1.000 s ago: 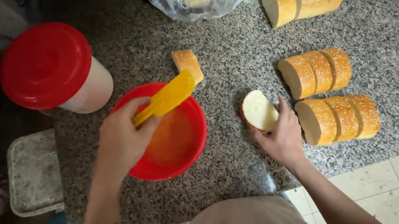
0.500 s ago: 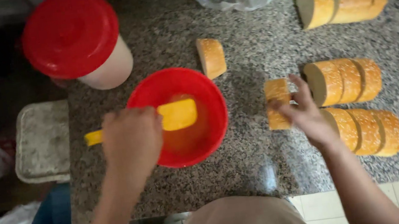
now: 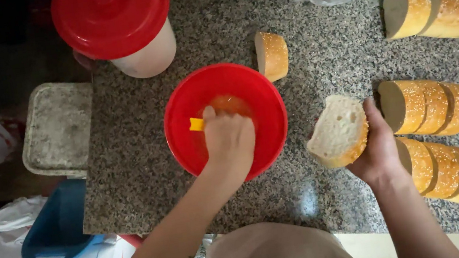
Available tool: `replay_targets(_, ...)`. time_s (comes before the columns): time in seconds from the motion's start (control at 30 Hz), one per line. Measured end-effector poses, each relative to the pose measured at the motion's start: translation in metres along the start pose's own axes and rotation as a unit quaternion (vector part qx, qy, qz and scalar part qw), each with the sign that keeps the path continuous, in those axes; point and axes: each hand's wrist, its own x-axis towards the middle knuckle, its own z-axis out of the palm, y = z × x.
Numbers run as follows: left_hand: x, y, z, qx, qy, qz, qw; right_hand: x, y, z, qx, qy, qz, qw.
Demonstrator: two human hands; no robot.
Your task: Spreading a topping onto sliced baguette pieces using a spatula.
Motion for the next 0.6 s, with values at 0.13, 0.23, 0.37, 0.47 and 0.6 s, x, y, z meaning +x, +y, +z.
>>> replay_targets(0.13, 0.009, 0.001, 0.025, -0.050, -0.012, -0.017, 0.999, 0.011, 0.011, -0.007, 0.043, -0.012, -0.006, 0.999)
replay_targets(0.23, 0.017, -0.006, 0.035, -0.094, 0.006, -0.005, 0.996, -0.003, 0.007, 0.004, 0.067, -0.011, 0.009, 0.998)
replay_targets(0.37, 0.000, -0.027, 0.020, -0.108, 0.023, -0.010, 0.994, 0.003, 0.006, 0.000, 0.090, -0.021, 0.026, 0.995)
replay_targets(0.47, -0.012, -0.044, 0.019, -0.116, 0.067, -0.002, 0.991, -0.002, 0.003, 0.008, 0.107, -0.028, 0.022, 0.994)
replay_targets(0.6, -0.033, -0.068, 0.000, -0.217, 0.128, -0.002, 0.968, 0.022, 0.009, 0.001, 0.084, -0.039, -0.011, 0.996)
